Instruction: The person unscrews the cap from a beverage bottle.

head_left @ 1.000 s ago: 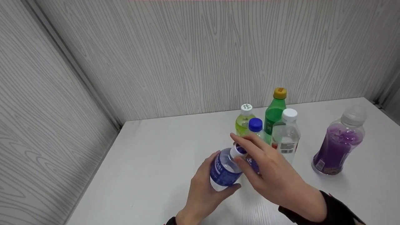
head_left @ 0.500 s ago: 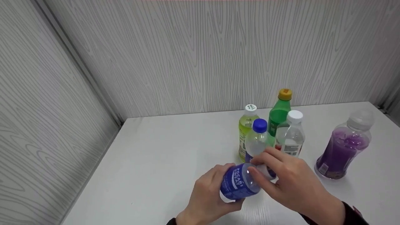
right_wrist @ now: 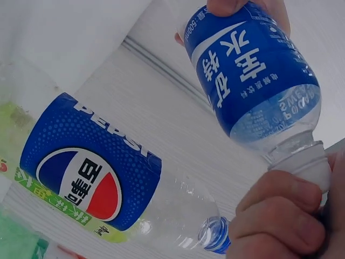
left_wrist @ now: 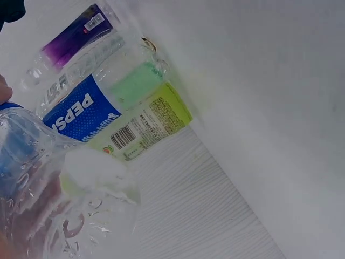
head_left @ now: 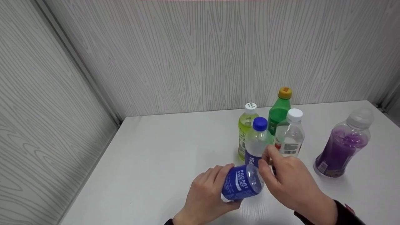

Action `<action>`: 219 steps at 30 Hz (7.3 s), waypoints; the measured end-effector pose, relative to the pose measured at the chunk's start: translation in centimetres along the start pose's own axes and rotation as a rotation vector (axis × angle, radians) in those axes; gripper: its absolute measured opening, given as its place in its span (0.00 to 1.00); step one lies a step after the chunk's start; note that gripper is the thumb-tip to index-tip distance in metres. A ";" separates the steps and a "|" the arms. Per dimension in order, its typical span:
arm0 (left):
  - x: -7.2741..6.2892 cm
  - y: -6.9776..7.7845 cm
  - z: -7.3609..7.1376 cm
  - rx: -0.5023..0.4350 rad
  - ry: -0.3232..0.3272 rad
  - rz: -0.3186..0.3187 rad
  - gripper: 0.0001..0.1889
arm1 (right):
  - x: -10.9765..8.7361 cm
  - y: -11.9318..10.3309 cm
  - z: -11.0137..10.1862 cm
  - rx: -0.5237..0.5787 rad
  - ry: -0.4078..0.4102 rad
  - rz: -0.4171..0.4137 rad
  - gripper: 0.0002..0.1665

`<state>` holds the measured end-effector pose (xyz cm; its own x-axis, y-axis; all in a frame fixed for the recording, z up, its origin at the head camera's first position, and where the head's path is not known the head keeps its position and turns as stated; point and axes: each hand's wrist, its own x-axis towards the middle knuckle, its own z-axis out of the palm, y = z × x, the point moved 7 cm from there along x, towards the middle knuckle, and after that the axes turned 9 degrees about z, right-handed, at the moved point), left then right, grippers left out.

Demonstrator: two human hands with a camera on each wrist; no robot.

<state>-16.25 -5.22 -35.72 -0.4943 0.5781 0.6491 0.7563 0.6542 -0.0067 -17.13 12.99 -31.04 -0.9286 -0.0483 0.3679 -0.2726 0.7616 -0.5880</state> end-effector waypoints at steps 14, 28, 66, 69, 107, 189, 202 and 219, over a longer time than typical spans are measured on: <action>0.1 0.0 -0.1 -0.284 -0.079 -0.039 0.39 | -1.1 -1.2 -0.9 0.113 0.289 -0.297 0.15; -0.5 -0.4 1.7 -0.825 -0.360 -0.173 0.36 | -2.6 -3.0 -1.7 0.161 0.271 -0.815 0.12; 0.2 0.2 0.1 -0.490 -0.176 -0.096 0.38 | -1.7 -2.0 -2.1 0.076 0.160 -0.343 0.18; 0.1 0.1 0.3 -0.550 -0.201 -0.114 0.37 | -1.7 -2.0 -2.1 0.076 0.155 -0.407 0.18; 0.4 0.2 -0.6 -0.270 -0.158 -0.086 0.41 | -0.7 -0.5 -0.9 -0.042 -0.043 -0.017 0.08; -0.4 -1.2 1.6 -0.895 -0.426 -0.244 0.36 | -2.6 -3.4 -1.7 -0.047 0.139 -0.648 0.06; -0.2 -1.3 1.0 -0.700 -0.368 -0.256 0.38 | -1.9 -2.1 -2.3 -0.078 0.119 -0.323 0.14; 0.4 0.0 -0.7 -0.230 -0.113 -0.052 0.41 | -0.8 -0.8 -0.7 -0.100 -0.079 -0.032 0.12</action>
<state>-16.19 -5.33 -34.94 -0.5698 0.6059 0.5551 0.7998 0.5639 0.2056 -15.94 12.90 -30.34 -0.9380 -0.1213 0.3249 -0.2794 0.8191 -0.5010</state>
